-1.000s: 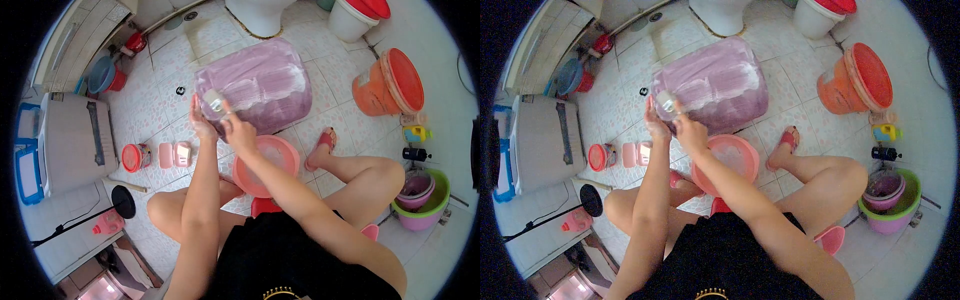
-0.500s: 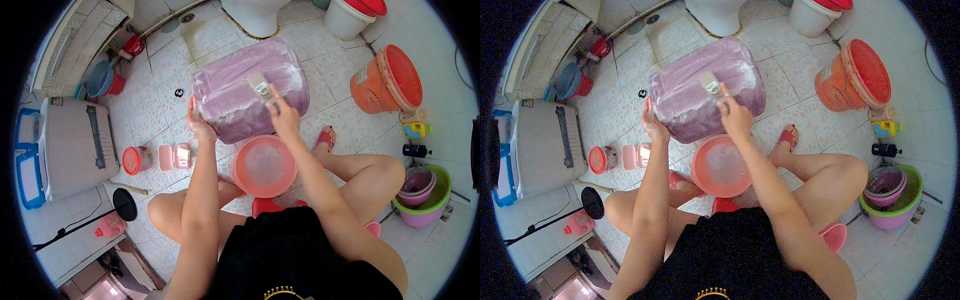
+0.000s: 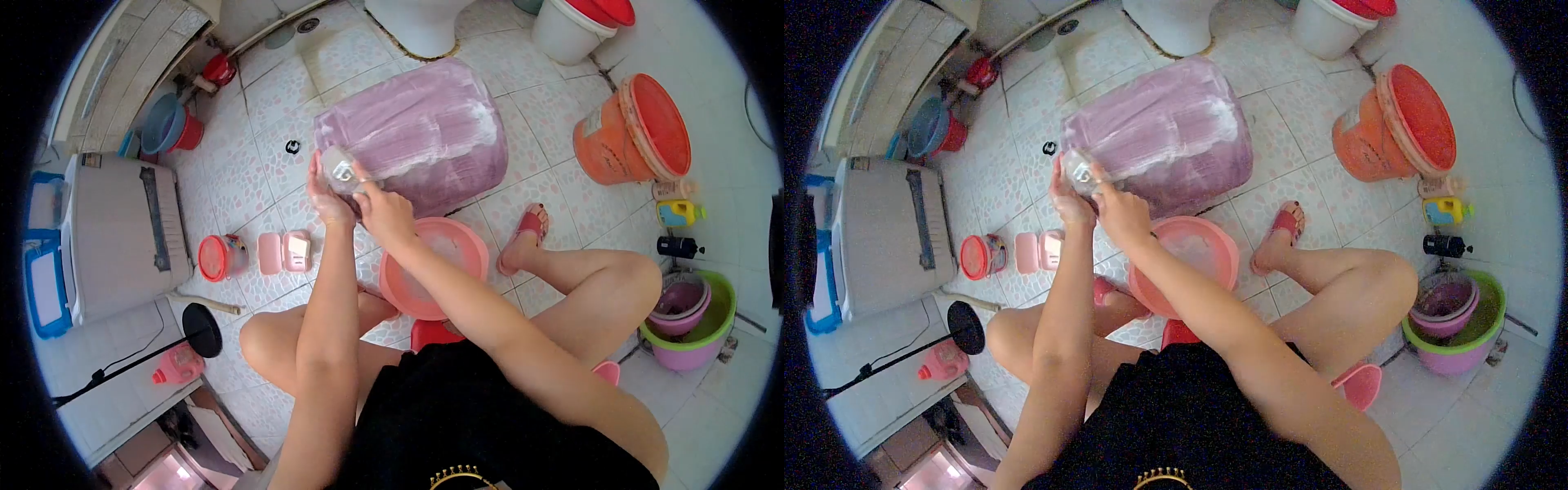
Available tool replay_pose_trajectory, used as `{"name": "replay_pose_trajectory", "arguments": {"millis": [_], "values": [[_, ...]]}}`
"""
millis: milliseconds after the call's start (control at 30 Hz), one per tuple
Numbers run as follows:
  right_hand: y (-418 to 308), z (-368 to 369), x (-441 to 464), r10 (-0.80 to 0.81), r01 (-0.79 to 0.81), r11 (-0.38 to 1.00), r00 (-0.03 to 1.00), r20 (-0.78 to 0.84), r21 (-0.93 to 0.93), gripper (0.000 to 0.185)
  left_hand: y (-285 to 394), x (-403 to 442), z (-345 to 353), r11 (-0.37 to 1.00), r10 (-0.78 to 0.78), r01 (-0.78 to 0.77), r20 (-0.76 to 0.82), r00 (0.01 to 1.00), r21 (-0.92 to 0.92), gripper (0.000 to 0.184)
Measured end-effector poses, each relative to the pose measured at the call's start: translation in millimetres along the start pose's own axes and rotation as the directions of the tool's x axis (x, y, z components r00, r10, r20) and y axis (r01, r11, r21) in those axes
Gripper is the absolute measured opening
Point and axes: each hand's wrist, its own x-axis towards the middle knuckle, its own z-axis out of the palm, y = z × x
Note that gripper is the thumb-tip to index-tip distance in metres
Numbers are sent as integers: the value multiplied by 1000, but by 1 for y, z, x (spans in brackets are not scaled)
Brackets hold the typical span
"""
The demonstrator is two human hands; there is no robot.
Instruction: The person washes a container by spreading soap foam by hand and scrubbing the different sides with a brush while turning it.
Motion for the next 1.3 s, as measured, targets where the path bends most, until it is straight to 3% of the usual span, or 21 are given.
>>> {"name": "replay_pose_trajectory", "arguments": {"millis": [100, 300, 400, 500, 600, 667, 733, 767, 833, 867, 967, 1133, 1300], "values": [[7, 1, 0, -124, 126, 992, 990, 72, -25, 58, 1, -2, -2, 996, 31, -30, -7, 1000, 86, 59], [54, -25, -29, -225, 324, 896, 920, 320, -304, 68, 7, -3, -9, 992, 23, -28, 41, 999, 120, 60], [102, -24, -44, -235, 397, 846, 876, 421, -355, 72, 7, 3, -16, 1000, 7, -9, 117, 993, 15, 60], [115, -54, -46, -238, 432, 826, 850, 469, -363, 73, 6, 3, -8, 959, 70, -94, 97, 993, 267, 58], [108, -61, -23, -304, 425, 818, 892, 335, -388, 69, 4, -6, 6, 792, 178, -220, 129, 976, 570, 54], [97, -86, 0, -295, 405, 823, 904, 309, -399, 64, -3, -4, 3, 360, 367, -542, 419, 831, 760, 50], [105, -100, 25, -300, 349, 864, 936, 186, -364, 56, -11, 2, 6, 45, 421, -622, 550, 721, 782, 48], [116, -107, 38, -298, 306, 898, 952, 76, -315, 52, -13, -8, 16, 213, 415, -495, 381, 826, 842, 51], [125, -141, 64, -89, 47, 966, 984, -155, -256, 48, -16, -13, 17, -98, 463, -484, 470, 751, 870, 54], [126, -158, 74, -104, 58, 972, 975, -196, -228, 49, -18, -12, 18, -254, 472, -456, 521, 711, 853, 55], [138, -183, 93, -136, 90, 978, 960, -245, -187, 52, -13, -5, 29, -435, 342, -467, 621, 705, 770, 60], [161, -168, 97, -194, 149, 943, 972, -129, -297, 57, -17, 5, 65, -438, 217, -582, 708, 672, 685, 58], [168, -158, 99, -42, 32, 996, 991, -128, -82, 56, -53, 11, 98, -404, 97, -718, 807, 583, 567, 65]]}}
